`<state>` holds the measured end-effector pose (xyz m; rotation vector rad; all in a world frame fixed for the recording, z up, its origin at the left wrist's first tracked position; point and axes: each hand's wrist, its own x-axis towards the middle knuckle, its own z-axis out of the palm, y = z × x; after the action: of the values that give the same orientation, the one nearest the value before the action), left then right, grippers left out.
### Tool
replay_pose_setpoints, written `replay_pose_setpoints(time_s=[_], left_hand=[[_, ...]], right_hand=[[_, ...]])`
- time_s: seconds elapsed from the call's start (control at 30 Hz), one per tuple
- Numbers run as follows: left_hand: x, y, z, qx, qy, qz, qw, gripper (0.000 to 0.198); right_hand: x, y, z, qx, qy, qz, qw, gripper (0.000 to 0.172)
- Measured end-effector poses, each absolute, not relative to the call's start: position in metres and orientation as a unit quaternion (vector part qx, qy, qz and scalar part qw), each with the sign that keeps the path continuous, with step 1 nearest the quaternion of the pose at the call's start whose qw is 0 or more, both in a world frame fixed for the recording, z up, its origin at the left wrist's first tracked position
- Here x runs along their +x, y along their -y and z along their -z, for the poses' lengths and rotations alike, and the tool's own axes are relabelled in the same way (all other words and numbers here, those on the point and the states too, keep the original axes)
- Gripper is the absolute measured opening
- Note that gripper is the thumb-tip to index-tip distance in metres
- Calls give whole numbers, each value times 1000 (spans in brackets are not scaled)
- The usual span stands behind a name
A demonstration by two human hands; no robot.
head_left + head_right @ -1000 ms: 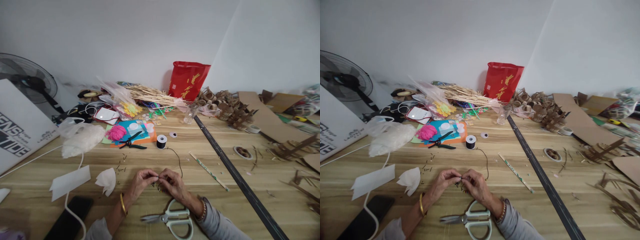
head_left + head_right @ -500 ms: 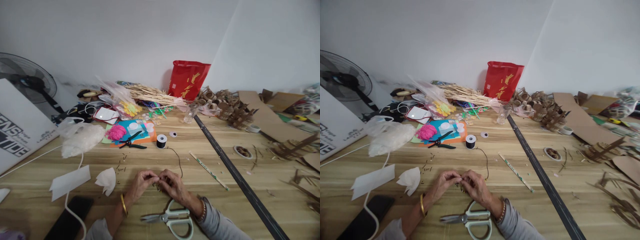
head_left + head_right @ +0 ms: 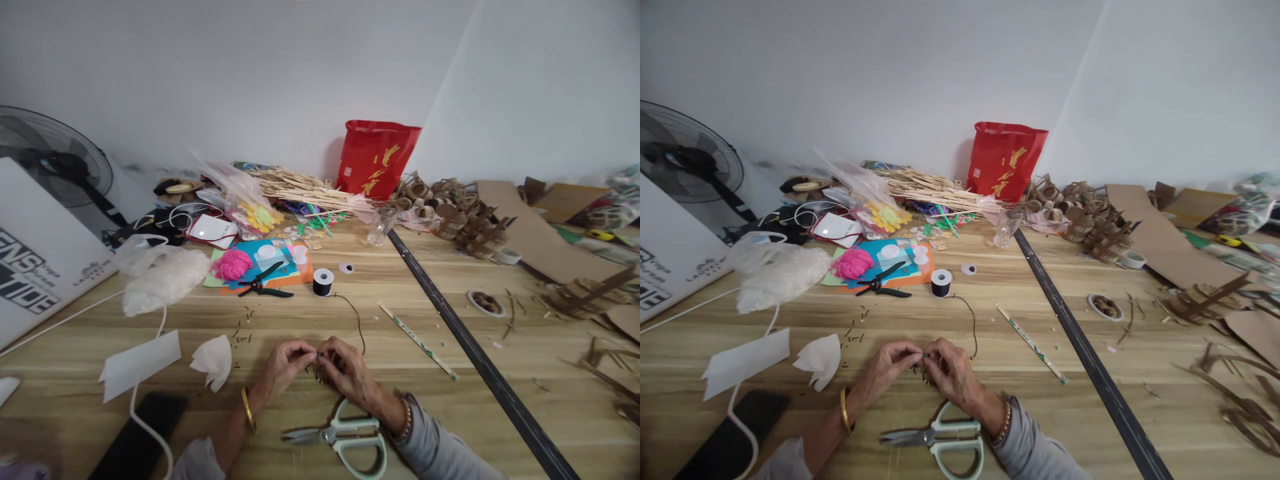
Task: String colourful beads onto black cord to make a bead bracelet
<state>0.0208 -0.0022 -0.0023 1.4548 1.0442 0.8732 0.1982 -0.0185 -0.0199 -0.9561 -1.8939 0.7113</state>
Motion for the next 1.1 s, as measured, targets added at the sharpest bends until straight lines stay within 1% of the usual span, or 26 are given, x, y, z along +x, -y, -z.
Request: replay_pose_setpoints(time_s=[0.2,0.37,0.47,0.57,0.67,0.8,0.9,1.0,1.1], left_hand=[[22,4,6,630,-443,-372,519,20],[23,4,3,621,-444,-385,518,17],[21,2,2,579,-447,-422,536,18],[19,1,0,546,-443,-446,554,19],[18,2,0,537,-437,-448,566,20],[18,2,1,546,-429,-442,568,21],[19,3,0,554,-437,-429,564,21],[19,4,-4,567,-442,-412,560,21],[20,5,-8,577,-441,-406,555,20]], right_hand=[[197,19,19,-387,760,-289,436,12],[199,19,17,-385,761,-293,432,7],[202,17,16,-370,773,-274,436,10],[203,16,15,-373,762,-275,453,17],[203,16,15,-398,730,-312,460,20],[200,18,12,-409,693,-398,442,19],[197,19,10,-396,670,-445,443,23],[195,18,10,-397,648,-467,452,27],[196,17,13,-401,642,-462,462,28]])
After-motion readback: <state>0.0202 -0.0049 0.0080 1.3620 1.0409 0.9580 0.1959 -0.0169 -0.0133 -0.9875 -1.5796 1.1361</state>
